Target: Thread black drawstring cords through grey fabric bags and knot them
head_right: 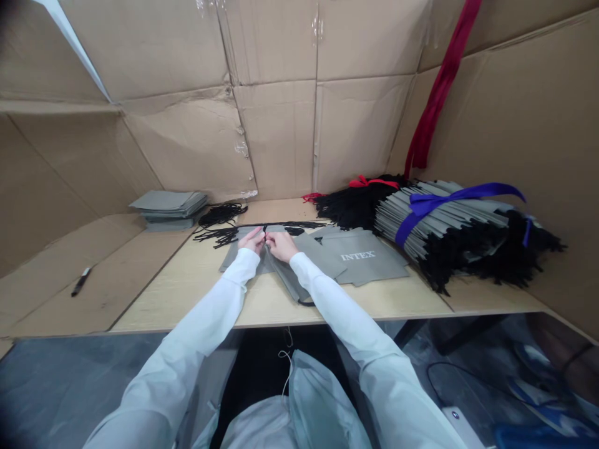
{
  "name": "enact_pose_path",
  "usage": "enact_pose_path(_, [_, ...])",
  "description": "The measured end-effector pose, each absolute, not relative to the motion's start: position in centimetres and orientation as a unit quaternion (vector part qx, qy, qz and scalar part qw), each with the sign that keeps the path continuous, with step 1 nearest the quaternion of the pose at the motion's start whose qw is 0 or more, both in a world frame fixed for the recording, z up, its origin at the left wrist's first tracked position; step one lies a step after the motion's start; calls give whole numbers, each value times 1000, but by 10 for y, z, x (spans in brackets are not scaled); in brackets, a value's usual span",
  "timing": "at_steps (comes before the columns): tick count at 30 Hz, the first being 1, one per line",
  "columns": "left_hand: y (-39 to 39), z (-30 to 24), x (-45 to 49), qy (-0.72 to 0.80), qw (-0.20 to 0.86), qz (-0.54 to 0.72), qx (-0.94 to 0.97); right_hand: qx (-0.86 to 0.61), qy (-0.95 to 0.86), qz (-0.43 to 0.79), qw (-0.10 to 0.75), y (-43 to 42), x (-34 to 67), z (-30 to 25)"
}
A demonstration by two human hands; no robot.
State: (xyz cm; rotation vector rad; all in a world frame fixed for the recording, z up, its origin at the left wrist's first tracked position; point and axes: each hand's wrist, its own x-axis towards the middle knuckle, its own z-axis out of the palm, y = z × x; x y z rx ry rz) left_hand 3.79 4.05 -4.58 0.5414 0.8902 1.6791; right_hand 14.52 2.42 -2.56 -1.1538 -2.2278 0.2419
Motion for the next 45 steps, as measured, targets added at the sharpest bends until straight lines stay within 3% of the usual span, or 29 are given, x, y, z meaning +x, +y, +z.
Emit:
enact_pose_path(10, [37, -39, 20, 399, 595, 623, 315, -492, -807, 126, 301, 29, 148, -31])
enact_pose_path(20, [37, -42, 18, 417, 587, 595, 358, -441, -803, 81, 393, 27, 147, -39])
enact_pose_path(33, [27, -35, 28, 462, 460, 613, 446, -539, -778, 55, 319, 20, 142, -33])
enact_pose_path(40, [25, -34, 31, 464, 461, 636, 409, -554, -718, 48, 418, 16, 137, -32])
enact_pose_path(45, [24, -35, 32, 465, 479, 647, 368, -551, -717, 42, 424, 15, 137, -33])
